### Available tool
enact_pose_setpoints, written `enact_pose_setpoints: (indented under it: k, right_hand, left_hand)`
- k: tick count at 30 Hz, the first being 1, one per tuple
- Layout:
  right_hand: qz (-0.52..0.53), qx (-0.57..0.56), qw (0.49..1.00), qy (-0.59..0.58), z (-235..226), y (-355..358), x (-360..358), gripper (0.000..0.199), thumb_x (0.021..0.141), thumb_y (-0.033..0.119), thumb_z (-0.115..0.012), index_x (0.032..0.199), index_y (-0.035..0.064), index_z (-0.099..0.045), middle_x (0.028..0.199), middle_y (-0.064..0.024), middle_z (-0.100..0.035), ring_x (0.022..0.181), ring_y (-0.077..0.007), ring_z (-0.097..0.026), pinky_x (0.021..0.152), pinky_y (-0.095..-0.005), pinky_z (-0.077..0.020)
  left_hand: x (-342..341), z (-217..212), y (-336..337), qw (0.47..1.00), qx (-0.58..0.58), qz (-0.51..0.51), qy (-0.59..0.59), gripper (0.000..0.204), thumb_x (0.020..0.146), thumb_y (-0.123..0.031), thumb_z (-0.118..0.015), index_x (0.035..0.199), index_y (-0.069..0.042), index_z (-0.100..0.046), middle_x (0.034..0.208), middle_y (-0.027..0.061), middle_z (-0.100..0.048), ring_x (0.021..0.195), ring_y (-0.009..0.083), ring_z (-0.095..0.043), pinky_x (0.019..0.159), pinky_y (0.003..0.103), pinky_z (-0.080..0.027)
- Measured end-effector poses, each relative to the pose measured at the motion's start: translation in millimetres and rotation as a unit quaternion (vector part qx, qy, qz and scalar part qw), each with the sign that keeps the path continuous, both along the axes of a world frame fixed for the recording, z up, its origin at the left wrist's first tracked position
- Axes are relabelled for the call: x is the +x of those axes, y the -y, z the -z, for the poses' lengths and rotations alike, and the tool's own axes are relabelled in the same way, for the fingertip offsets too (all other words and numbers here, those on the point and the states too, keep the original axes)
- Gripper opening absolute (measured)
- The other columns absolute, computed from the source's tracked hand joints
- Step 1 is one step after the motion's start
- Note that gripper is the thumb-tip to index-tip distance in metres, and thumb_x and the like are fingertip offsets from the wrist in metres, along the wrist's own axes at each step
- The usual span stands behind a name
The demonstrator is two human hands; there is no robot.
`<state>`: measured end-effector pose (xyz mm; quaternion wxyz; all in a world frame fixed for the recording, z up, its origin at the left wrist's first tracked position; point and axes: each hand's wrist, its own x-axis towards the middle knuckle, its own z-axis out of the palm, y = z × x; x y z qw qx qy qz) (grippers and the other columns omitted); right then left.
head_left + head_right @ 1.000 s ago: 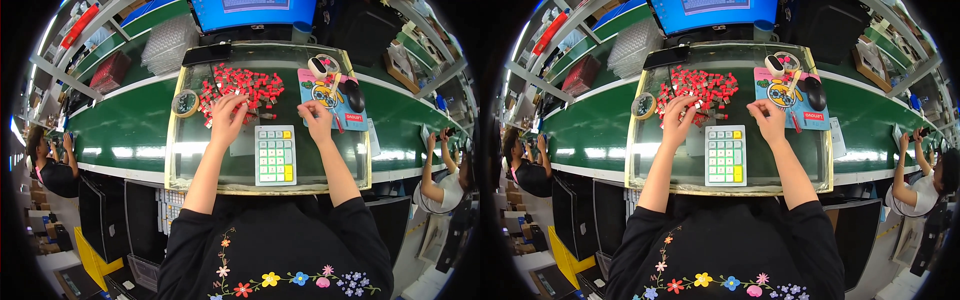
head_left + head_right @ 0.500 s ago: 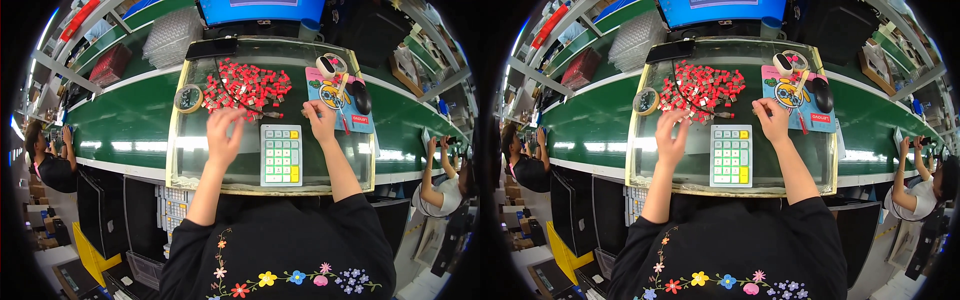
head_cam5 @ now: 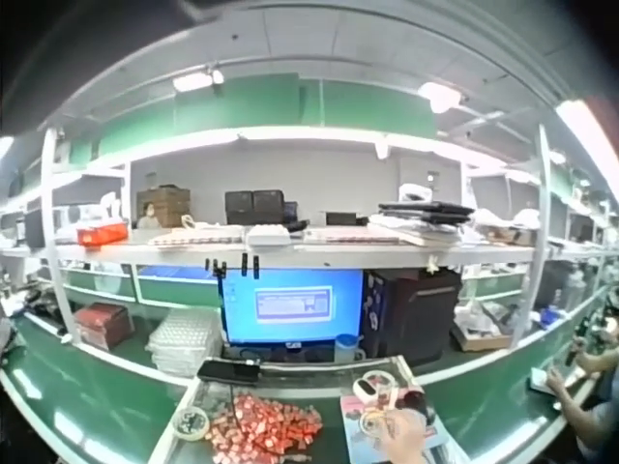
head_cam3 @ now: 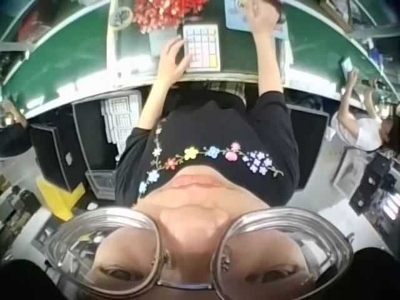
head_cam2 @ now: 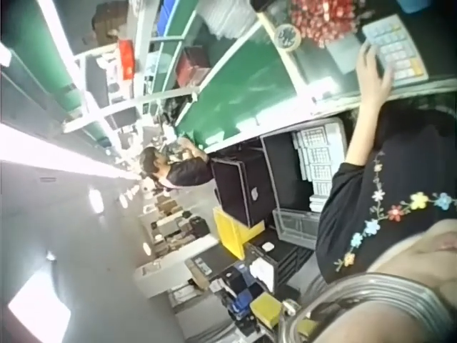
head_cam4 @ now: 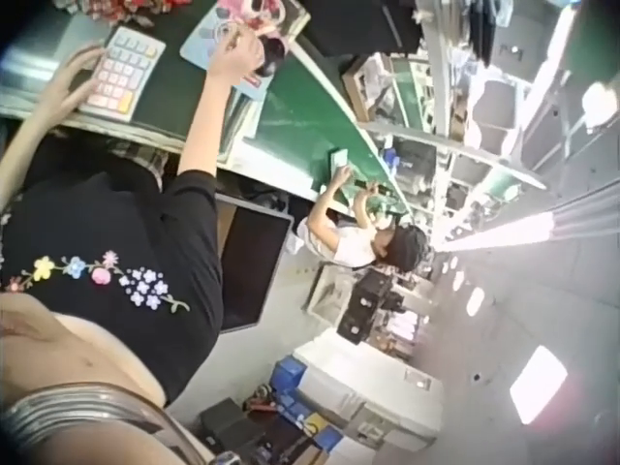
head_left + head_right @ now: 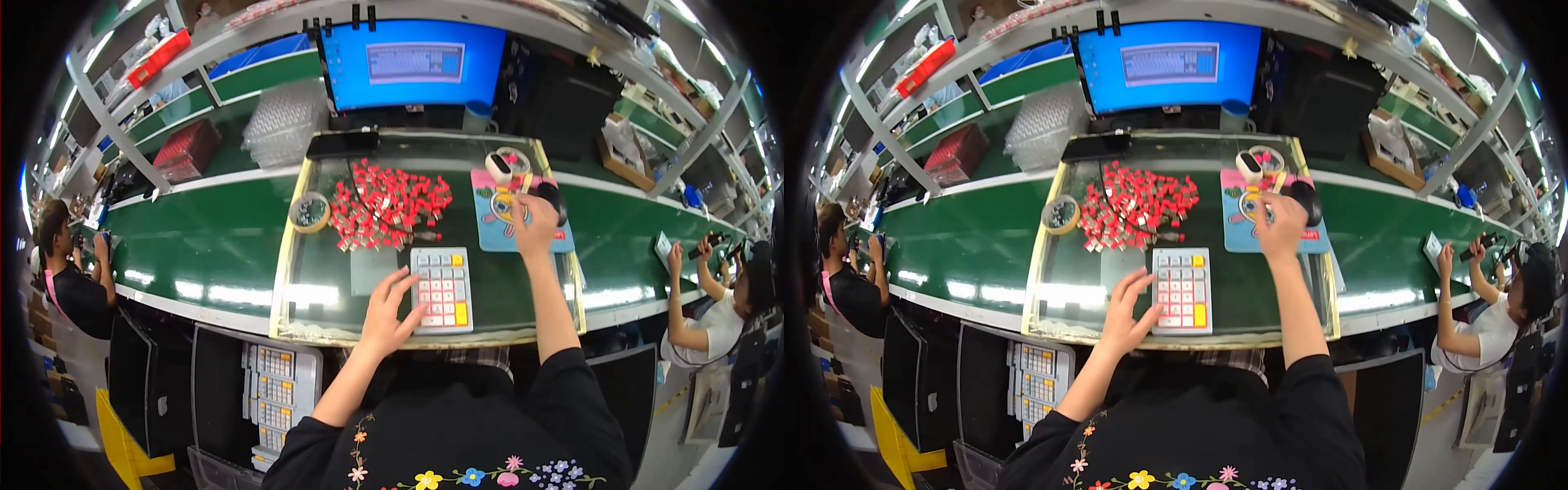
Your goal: Assembling, inspecting, and packaging numeric keypads on a production line.
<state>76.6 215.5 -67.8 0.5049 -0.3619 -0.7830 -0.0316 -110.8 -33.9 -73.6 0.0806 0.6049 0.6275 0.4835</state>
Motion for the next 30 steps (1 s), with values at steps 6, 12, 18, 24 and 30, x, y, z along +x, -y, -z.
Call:
enact_pose_setpoints:
  k: [6, 12, 18, 24, 30]
  right_hand:
    - [0.214, -0.015, 0.969, 0.127, 21.4, -24.3, 42.6, 0.033, 0.077, 0.024, -0.062, 0.109, 0.0189, -0.056, 0.125, -0.0056, -0.048, 0.106, -0.027, -0.048, 0.081, -0.0411, -0.0423]
    - [0.267, -0.099, 0.943, 0.17, 32.7, -35.2, 44.9, 0.046, 0.078, 0.026, -0.06, 0.122, 0.0224, -0.048, 0.136, -0.0083, -0.037, 0.111, -0.0322, -0.043, 0.084, -0.0434, -0.0427]
    - [0.282, -0.127, 0.936, 0.168, 32.4, -36.1, 41.7, 0.043, 0.077, 0.024, -0.06, 0.119, 0.0221, -0.051, 0.136, -0.0094, -0.038, 0.112, -0.0319, -0.043, 0.089, -0.0451, -0.038]
    - [0.184, 0.061, 0.968, 0.158, -7.1, 4.7, 24.5, 0.039, 0.077, 0.023, -0.06, 0.115, 0.0226, -0.056, 0.132, -0.0086, -0.043, 0.113, -0.0317, -0.042, 0.098, -0.048, -0.0253]
    - [-0.085, -0.138, 0.959, 0.233, -29.6, 127.8, -30.0, 0.042, 0.078, 0.035, -0.061, 0.117, 0.0212, -0.057, 0.117, -0.005, -0.057, 0.117, -0.029, -0.043, 0.101, -0.0496, -0.0239]
  left_hand:
    - [0.8, 5.8, 1.5, 0.998, -0.004, 0.001, 0.066, 0.04, 0.079, -0.016, -0.063, 0.116, -0.006, -0.054, 0.122, 0.0123, -0.05, 0.109, 0.0272, -0.049, 0.092, 0.034, -0.039]
    - [-1.4, 3.4, -1.9, 0.994, -0.01, -0.017, 0.107, 0.036, 0.079, -0.015, -0.062, 0.114, -0.005, -0.055, 0.119, 0.011, -0.052, 0.108, 0.0259, -0.051, 0.091, 0.033, -0.04]
    - [-2.4, 6.6, -3.2, 0.995, -0.006, -0.005, 0.102, 0.039, 0.078, -0.016, -0.064, 0.114, -0.005, -0.055, 0.121, 0.0121, -0.05, 0.106, 0.0265, -0.052, 0.089, 0.034, -0.042]
    - [2.6, -1.5, -0.8, 0.997, -0.044, 0.025, 0.056, 0.059, 0.074, -0.029, -0.069, 0.124, -0.006, -0.048, 0.128, 0.0155, -0.045, 0.114, 0.0296, -0.047, 0.097, 0.039, -0.036]
    - [15.6, -4.2, 10.0, 0.973, -0.15, 0.009, -0.173, 0.091, 0.066, -0.048, -0.072, 0.134, -0.003, -0.034, 0.136, 0.0189, -0.036, 0.126, 0.0325, -0.036, 0.106, 0.044, -0.022]
